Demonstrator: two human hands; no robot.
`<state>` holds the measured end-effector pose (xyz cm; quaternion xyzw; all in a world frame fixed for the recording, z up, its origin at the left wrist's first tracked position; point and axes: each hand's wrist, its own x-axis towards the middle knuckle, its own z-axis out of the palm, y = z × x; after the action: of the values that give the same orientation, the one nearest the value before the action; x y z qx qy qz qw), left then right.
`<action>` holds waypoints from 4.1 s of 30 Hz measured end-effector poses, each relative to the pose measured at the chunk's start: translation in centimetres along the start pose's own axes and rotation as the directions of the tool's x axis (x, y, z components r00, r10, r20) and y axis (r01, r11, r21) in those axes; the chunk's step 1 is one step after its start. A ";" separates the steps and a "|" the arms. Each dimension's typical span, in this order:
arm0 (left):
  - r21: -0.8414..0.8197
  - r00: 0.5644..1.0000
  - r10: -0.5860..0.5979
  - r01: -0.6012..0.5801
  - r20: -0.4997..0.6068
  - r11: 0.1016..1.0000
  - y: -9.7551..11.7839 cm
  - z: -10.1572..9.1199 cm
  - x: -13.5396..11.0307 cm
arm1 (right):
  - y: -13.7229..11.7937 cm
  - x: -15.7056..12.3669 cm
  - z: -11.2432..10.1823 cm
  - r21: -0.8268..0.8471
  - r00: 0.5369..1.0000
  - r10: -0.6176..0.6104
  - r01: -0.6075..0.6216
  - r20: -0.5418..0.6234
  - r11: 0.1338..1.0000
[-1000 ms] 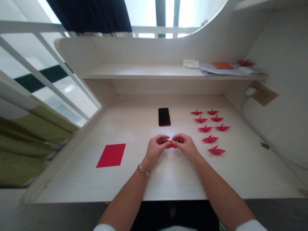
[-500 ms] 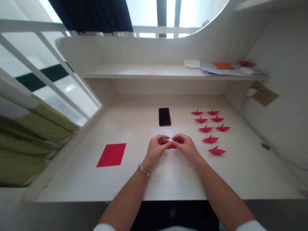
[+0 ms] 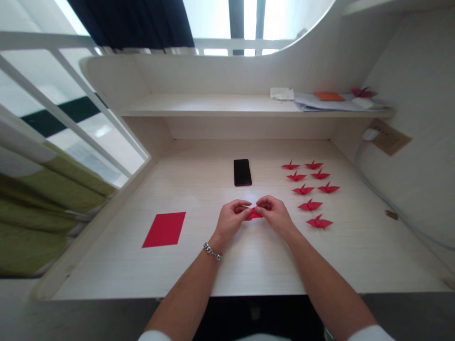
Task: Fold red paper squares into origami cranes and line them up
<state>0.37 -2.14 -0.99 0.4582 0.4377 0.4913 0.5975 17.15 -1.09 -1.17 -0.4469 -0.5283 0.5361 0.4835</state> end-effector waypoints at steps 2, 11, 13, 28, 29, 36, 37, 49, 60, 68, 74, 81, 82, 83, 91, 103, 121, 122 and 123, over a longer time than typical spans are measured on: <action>-0.003 1.000 0.002 -0.002 -0.018 1.000 0.0 -0.1 0.1 | 0.0 0.0 -0.1 0.019 1.000 0.018 -0.018 0.012 1.000; -0.006 0.999 0.019 -0.019 -0.049 1.000 0.1 -0.1 0.1 | -0.5 -0.3 0.0 0.036 0.998 0.057 -0.058 0.035 0.998; 0.006 0.999 0.022 -0.022 -0.045 1.000 0.1 -0.1 0.1 | -0.6 -0.3 0.0 0.039 0.997 0.065 -0.066 0.029 0.997; 0.130 0.988 0.145 -0.137 -0.057 0.982 0.4 0.0 -0.2 | -1.1 -0.3 0.1 0.175 0.983 0.184 -0.181 0.001 0.968; 0.140 0.987 0.150 -0.141 -0.057 0.980 0.5 0.1 -0.3 | -1.0 -0.3 0.1 0.144 0.988 0.156 -0.154 -0.005 0.978; 0.209 0.983 0.175 -0.162 -0.046 0.964 0.5 0.4 -0.4 | -0.6 -0.3 0.3 -0.031 0.999 0.032 -0.032 0.015 0.999; 0.212 0.985 0.168 -0.155 -0.045 0.965 0.5 0.4 -0.4 | -0.6 -0.3 0.3 -0.031 1.000 0.027 -0.027 0.015 0.999; 0.116 0.992 0.117 -0.110 -0.050 0.987 0.2 0.1 -0.4 | -0.6 -0.4 0.0 0.022 0.997 0.043 -0.045 0.060 0.999; 0.218 0.933 0.237 -0.181 -0.270 0.959 0.2 0.1 -0.1 | -0.8 -0.6 -0.1 -0.421 0.938 -0.275 0.167 -0.210 0.891; 0.382 0.950 0.304 -0.255 -0.075 0.888 1.3 1.5 -1.5 | 0.4 -0.1 1.6 0.139 0.995 0.089 -0.083 -0.037 0.987; 0.350 0.970 0.234 -0.243 0.068 0.905 1.1 1.2 -1.4 | -0.2 -0.1 0.9 0.123 0.984 0.143 -0.129 -0.110 0.984; 0.395 0.958 0.286 -0.252 -0.027 0.883 1.1 0.6 -1.0 | -0.2 0.2 0.3 0.077 0.979 0.166 -0.157 -0.123 0.985; 0.422 0.946 0.310 -0.243 -0.098 0.873 1.2 0.4 -0.9 | -0.3 0.1 0.3 0.061 0.980 0.166 -0.160 -0.111 0.985; 0.444 0.933 0.327 -0.231 -0.151 0.866 1.2 0.2 -0.8 | -0.4 0.1 0.3 0.048 0.982 0.162 -0.158 -0.092 0.986; 0.278 0.989 0.148 -0.147 0.019 0.949 0.8 0.2 -0.4 | -0.6 -0.5 0.3 0.020 0.991 0.081 -0.083 0.106 0.996; 0.155 0.998 0.057 -0.060 0.022 0.986 1.0 0.2 -0.4 | -1.0 -0.6 0.0 0.017 0.995 0.068 -0.069 0.077 0.997; 0.173 0.993 0.113 -0.117 0.032 0.978 1.3 0.2 -0.7 | -1.5 -0.8 -0.2 -0.056 0.995 0.034 -0.029 0.091 0.998; 0.155 0.993 0.112 -0.115 0.031 0.981 1.3 0.2 -0.7 | -1.5 -0.9 -0.2 -0.080 0.996 0.017 -0.010 0.086 0.997; 0.130 0.994 0.107 -0.110 0.027 0.985 1.3 0.1 -0.6 | -1.6 -0.9 -0.2 -0.103 0.997 -0.002 0.010 0.081 0.995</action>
<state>0.18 -2.66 0.32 0.5246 0.4374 0.4888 0.5427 17.49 -1.99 0.35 -0.4476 -0.5760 0.5241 0.4395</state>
